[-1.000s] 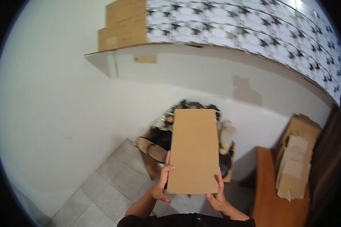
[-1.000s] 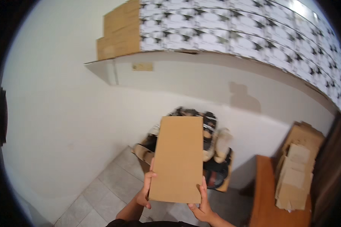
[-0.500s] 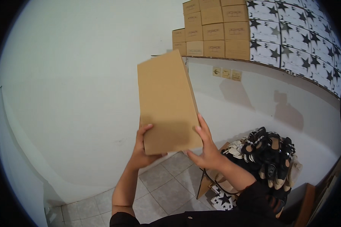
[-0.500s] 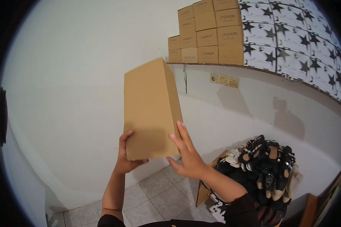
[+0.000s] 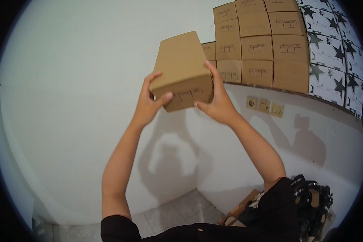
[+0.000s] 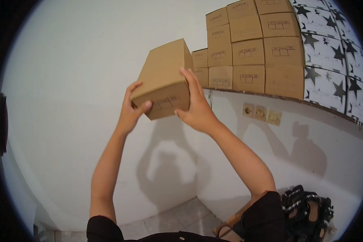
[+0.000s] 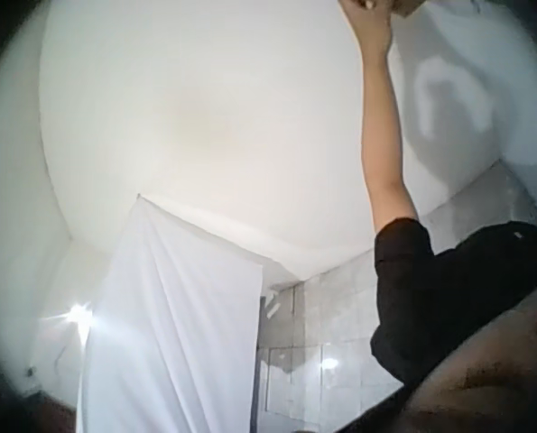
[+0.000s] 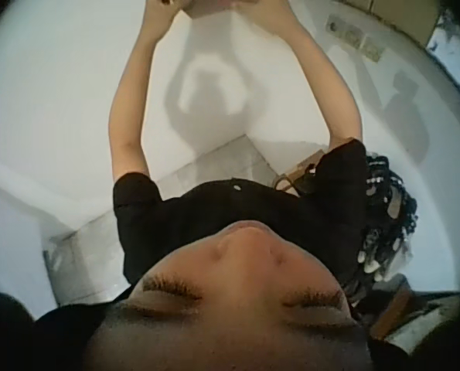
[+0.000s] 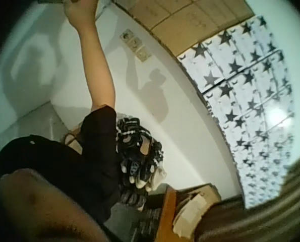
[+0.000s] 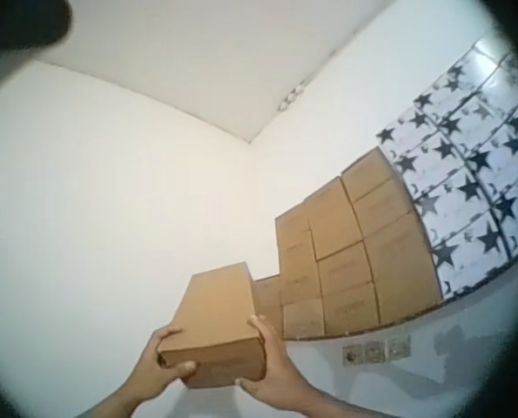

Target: Folding cardboard shoe boxes and placing them on a shelf.

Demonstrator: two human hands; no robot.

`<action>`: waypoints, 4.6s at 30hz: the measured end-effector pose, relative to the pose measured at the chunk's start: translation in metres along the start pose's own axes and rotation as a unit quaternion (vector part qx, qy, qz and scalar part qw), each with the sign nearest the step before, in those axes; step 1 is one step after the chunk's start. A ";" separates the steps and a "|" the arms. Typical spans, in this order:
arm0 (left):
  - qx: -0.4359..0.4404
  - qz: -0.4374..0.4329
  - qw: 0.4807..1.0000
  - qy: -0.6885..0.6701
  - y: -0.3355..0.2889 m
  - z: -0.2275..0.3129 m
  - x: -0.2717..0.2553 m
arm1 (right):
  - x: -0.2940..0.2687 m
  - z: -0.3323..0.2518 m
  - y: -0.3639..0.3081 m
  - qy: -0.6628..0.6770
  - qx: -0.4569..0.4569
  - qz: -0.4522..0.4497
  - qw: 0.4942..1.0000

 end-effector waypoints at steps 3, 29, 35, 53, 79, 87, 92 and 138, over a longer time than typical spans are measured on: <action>0.056 0.008 0.998 0.007 0.071 -0.021 0.019 | 0.005 0.039 0.060 0.023 -0.017 0.025 0.999; 0.245 0.202 0.946 -0.059 0.329 -0.265 0.150 | 0.075 0.224 0.196 -0.467 -0.339 0.100 0.811; 0.307 0.090 0.945 0.063 0.295 -0.306 0.225 | 0.068 0.303 0.183 -0.727 -0.297 0.061 0.616; 0.314 0.062 0.944 0.085 0.195 -0.360 0.074 | 0.052 0.123 0.021 -0.752 -0.404 -0.011 0.520; 0.101 -0.351 0.846 -0.389 -0.453 -0.037 0.113 | 0.032 -0.361 -0.427 -0.898 0.213 0.323 0.210; 0.068 -0.380 0.781 -0.491 -0.534 0.088 0.170 | -0.022 -0.442 -0.477 -0.914 0.267 0.281 0.120; 0.115 -0.386 0.758 -0.513 -0.582 0.172 0.218 | -0.125 -0.494 -0.478 -0.923 0.253 0.274 0.096; 0.294 -0.585 0.683 -0.323 -1.036 0.717 0.684 | -0.670 -0.879 -0.765 -0.738 0.583 0.328 -0.089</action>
Point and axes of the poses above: each hand's wrist, its own y-axis towards the middle knuckle, its own x-axis out of the palm, z = x × y, the point moved 5 cm from there along y, towards the middle knuckle, and after that the axes turned 15 degrees about z, right-handed, at the moved point
